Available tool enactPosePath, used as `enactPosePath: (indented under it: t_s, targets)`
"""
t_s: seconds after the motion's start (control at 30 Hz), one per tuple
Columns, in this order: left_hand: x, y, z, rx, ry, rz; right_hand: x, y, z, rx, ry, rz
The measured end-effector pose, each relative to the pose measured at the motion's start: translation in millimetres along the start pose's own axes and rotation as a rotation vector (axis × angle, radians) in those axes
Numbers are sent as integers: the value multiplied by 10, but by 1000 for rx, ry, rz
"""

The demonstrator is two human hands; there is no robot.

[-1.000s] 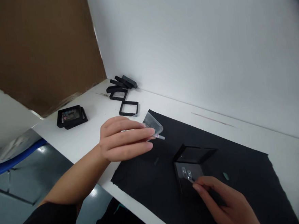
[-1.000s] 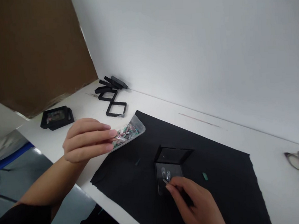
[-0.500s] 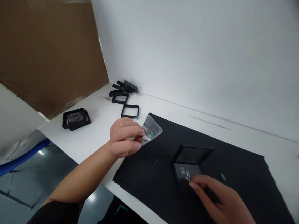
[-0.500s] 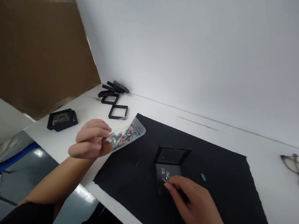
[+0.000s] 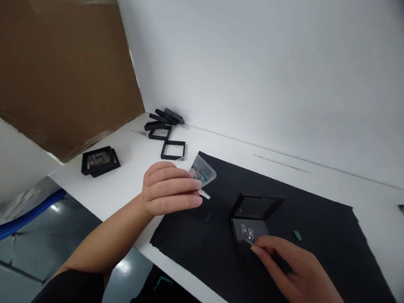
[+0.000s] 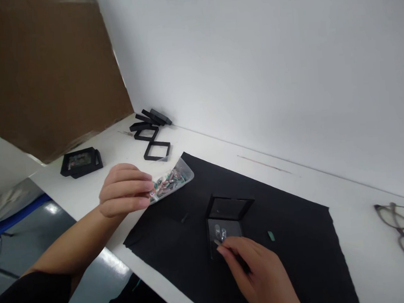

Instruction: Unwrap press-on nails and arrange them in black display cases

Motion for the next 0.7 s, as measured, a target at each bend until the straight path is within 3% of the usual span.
enactPosePath:
  t_s: [0.23,0.43,0.7]
  targets:
    - [70,5,50,-77,-96,-33,17,1,-12,15,-5,24]
    - [114,33,76,-156,80,39,38,6,-73,77,-7,15]
    - [150,86,102,-209,162,5,73,-41,-53,159,-55,12]
Point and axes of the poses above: each hand's wrist, its own y-axis away from the middle knuckle, its own x-axis out of the palm, z = x × y, the point moved 6 cm from there along -y, towards the middle knuckle, and after that the axes turned 10 degrees about -x, right-handed, at the moved point
